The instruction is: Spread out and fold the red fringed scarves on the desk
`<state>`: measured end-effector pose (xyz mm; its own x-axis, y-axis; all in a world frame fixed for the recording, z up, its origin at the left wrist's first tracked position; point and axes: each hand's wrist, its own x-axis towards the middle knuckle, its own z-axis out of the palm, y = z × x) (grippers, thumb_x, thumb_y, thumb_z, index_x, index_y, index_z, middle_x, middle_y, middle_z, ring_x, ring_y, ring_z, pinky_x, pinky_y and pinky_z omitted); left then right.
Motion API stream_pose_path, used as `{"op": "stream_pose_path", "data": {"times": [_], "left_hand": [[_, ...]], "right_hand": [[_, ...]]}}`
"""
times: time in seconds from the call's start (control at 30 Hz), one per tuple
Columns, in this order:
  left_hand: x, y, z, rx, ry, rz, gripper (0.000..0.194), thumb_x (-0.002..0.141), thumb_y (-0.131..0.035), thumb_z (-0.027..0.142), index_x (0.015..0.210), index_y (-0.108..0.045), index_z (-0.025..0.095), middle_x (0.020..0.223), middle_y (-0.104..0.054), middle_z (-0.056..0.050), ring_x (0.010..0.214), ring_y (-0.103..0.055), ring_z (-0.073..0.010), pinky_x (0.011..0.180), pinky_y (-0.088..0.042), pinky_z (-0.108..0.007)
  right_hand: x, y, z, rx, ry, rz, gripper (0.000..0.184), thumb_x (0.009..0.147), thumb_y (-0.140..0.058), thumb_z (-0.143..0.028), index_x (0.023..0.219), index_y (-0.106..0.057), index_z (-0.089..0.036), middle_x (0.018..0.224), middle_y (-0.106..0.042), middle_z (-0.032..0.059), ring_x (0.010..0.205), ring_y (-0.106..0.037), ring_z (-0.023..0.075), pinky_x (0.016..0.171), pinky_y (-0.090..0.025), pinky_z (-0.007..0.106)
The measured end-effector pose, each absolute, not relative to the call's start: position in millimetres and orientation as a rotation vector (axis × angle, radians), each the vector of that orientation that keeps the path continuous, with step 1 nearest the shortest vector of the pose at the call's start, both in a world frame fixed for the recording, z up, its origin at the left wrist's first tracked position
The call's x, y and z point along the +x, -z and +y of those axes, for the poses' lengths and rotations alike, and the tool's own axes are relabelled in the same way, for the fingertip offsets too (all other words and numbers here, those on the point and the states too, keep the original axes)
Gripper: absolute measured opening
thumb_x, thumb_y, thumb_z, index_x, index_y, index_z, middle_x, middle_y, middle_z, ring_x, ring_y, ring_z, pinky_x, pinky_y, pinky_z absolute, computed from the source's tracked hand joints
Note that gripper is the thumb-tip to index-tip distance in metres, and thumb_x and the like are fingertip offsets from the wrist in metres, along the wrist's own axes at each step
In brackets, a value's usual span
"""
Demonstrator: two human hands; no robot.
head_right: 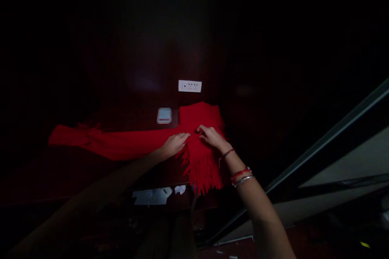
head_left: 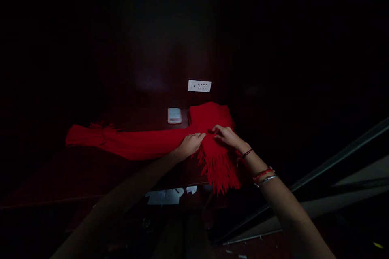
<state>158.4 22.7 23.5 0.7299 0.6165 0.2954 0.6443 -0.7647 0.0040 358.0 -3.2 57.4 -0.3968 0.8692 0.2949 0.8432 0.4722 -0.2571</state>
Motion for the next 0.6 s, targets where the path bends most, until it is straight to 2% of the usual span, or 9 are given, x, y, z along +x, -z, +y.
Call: {"op": "stream_pose_path", "data": {"times": [0.13, 0.27, 0.37, 0.47, 0.6], "left_hand": [[152, -32, 34, -2.86, 0.347, -0.982, 0.035, 0.078, -0.034, 0.006, 0.111, -0.037, 0.016, 0.091, -0.057, -0.009, 0.082, -0.056, -0.018, 0.068, -0.042, -0.026], [142, -50, 46, -2.856, 0.194, -0.856, 0.041, 0.073, -0.037, 0.003, 0.112, -0.038, 0.015, 0.085, -0.058, -0.01, 0.077, -0.057, -0.0189, 0.064, -0.04, -0.025], [139, -64, 47, -2.856, 0.09, -0.784, 0.037, 0.075, -0.037, 0.007, 0.112, -0.039, 0.014, 0.082, -0.059, -0.011, 0.074, -0.057, -0.0188, 0.063, -0.04, -0.025], [143, -71, 42, -2.844, 0.051, -0.787, 0.03, 0.078, -0.035, 0.008, 0.106, -0.043, 0.014, 0.082, -0.058, -0.01, 0.074, -0.056, -0.0183, 0.062, -0.041, -0.025], [156, -63, 30, -2.825, 0.218, -0.82, 0.018, 0.081, -0.041, 0.021, 0.097, -0.046, 0.014, 0.098, -0.052, -0.012, 0.085, -0.053, -0.02, 0.066, -0.042, -0.026]], "right_hand": [[366, -59, -21, -1.551, 0.172, -2.359, 0.032, 0.068, -0.056, -0.015, 0.098, -0.046, -0.016, 0.097, -0.053, 0.0078, 0.085, -0.05, 0.0153, 0.072, -0.038, 0.023], [370, -59, -33, -1.729, 0.277, -2.35, 0.026, 0.073, -0.049, -0.014, 0.099, -0.046, -0.016, 0.091, -0.055, 0.0073, 0.081, -0.051, 0.0149, 0.067, -0.036, 0.021], [372, -64, -34, -1.789, 0.333, -2.33, 0.024, 0.079, -0.044, -0.016, 0.102, -0.046, -0.015, 0.088, -0.057, 0.0081, 0.076, -0.053, 0.0139, 0.064, -0.034, 0.02], [375, -70, -32, -1.775, 0.365, -2.32, 0.019, 0.081, -0.041, -0.017, 0.097, -0.05, -0.015, 0.082, -0.058, 0.0078, 0.072, -0.053, 0.0131, 0.062, -0.034, 0.019], [380, -76, -34, -1.693, 0.346, -2.296, 0.015, 0.081, -0.041, -0.017, 0.086, -0.055, -0.015, 0.078, -0.059, 0.006, 0.069, -0.052, 0.0125, 0.062, -0.034, 0.02]]}}
